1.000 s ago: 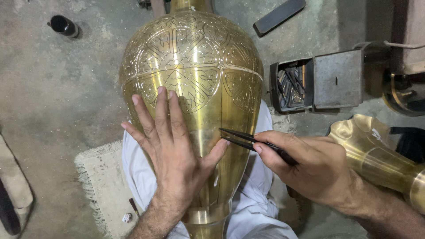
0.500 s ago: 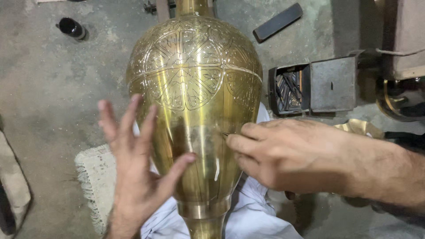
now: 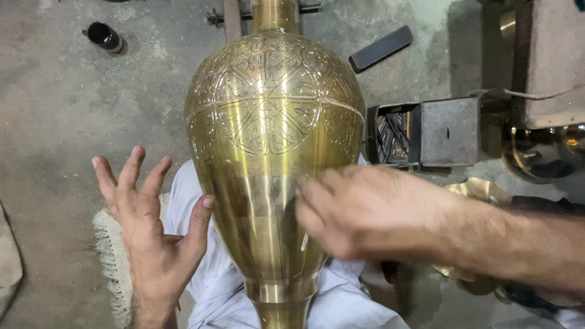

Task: The person sits on the floor with a large brass vase on their lap and engraves decorative floral patterns into its surface using a small chisel, striking and carving along pre-drawn lines, repositioning the vase and switching chisels from a box as they work across different areas.

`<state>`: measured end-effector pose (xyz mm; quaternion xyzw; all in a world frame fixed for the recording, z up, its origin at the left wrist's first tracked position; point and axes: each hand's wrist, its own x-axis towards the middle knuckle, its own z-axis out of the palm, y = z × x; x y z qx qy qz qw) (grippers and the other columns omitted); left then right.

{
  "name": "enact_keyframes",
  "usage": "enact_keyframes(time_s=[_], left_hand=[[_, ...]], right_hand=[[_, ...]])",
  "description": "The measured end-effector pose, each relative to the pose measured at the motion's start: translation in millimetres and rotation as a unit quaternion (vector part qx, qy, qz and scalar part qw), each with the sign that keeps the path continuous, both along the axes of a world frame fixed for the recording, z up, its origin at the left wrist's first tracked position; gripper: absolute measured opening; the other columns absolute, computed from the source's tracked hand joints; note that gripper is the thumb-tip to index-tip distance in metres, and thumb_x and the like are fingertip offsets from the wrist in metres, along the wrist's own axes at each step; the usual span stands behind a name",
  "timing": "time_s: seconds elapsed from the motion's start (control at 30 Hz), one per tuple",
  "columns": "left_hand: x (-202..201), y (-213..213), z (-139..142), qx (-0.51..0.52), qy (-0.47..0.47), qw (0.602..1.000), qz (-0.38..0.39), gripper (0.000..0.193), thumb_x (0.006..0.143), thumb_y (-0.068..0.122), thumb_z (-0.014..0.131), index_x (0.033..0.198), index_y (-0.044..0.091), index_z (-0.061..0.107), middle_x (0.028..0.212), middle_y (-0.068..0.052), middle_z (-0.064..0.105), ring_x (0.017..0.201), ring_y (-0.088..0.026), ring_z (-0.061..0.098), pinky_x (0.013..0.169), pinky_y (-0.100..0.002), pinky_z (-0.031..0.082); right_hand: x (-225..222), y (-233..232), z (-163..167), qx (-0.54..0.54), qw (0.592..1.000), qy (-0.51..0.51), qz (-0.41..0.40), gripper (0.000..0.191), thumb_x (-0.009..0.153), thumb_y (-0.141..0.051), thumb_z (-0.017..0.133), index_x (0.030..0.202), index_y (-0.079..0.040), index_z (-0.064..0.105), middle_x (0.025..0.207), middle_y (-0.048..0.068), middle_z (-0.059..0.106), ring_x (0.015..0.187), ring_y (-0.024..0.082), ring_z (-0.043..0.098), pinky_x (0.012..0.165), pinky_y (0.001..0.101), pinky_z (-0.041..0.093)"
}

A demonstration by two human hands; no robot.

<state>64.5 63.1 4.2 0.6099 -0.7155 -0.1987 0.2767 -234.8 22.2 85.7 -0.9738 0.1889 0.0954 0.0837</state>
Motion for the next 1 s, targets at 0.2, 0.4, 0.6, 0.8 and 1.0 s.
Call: enact_keyframes(time_s=[0.2,0.4,0.6,0.8,1.0], left_hand=[[-23,-5,-10,-0.116,0.027,0.991,-0.065,0.061,0.089,0.024,0.083,0.141,0.007,0.057,0.158,-0.019,0.043,0.158,-0.041,0.022,0.134,-0.064,0.017],[-71,10,0,-0.081,0.042,0.979,-0.184,0.035,0.088,0.017,0.08,0.122,0.011,0.073,0.117,-0.005,0.071,0.111,-0.029,0.058,0.098,-0.044,0.049],[-104,9,12,-0.119,-0.001,0.967,-0.226,0.031,0.082,0.016,0.077,0.112,0.006,0.073,0.115,-0.007,0.073,0.101,-0.031,0.059,0.08,-0.044,0.043],[-122,9,7,-0.157,-0.016,0.972,-0.176,0.026,0.086,0.018,0.079,0.108,0.006,0.072,0.11,-0.006,0.072,0.099,-0.027,0.06,0.079,-0.044,0.043],[-118,-3,-3,-0.151,-0.068,0.957,-0.238,0.032,0.084,0.013,0.072,0.114,0.003,0.073,0.096,-0.005,0.069,0.092,-0.024,0.06,0.077,-0.042,0.044]], right_hand=[[-11,-4,-7,0.104,0.924,-0.065,-0.362,0.033,0.094,-0.031,0.071,0.094,0.001,0.068,0.08,0.015,0.069,0.065,0.026,0.071,0.052,0.0389,0.061],[2,41,-12,-0.056,0.842,-0.185,-0.503,0.021,0.092,-0.023,0.076,0.097,-0.003,0.075,0.084,0.013,0.074,0.065,0.029,0.073,0.055,0.041,0.06],[-24,24,-6,0.04,0.953,-0.21,-0.216,0.037,0.08,-0.003,0.069,0.117,0.003,0.071,0.117,0.018,0.067,0.104,0.028,0.069,0.085,0.037,0.061],[-37,0,-7,0.067,0.98,-0.132,-0.133,0.037,0.084,-0.012,0.069,0.118,0.002,0.07,0.119,0.016,0.063,0.107,0.026,0.065,0.087,0.0382,0.058],[-44,7,-14,0.053,0.975,-0.148,-0.16,0.035,0.087,-0.018,0.073,0.114,0.005,0.07,0.105,0.012,0.063,0.094,0.024,0.066,0.076,0.0367,0.061]])
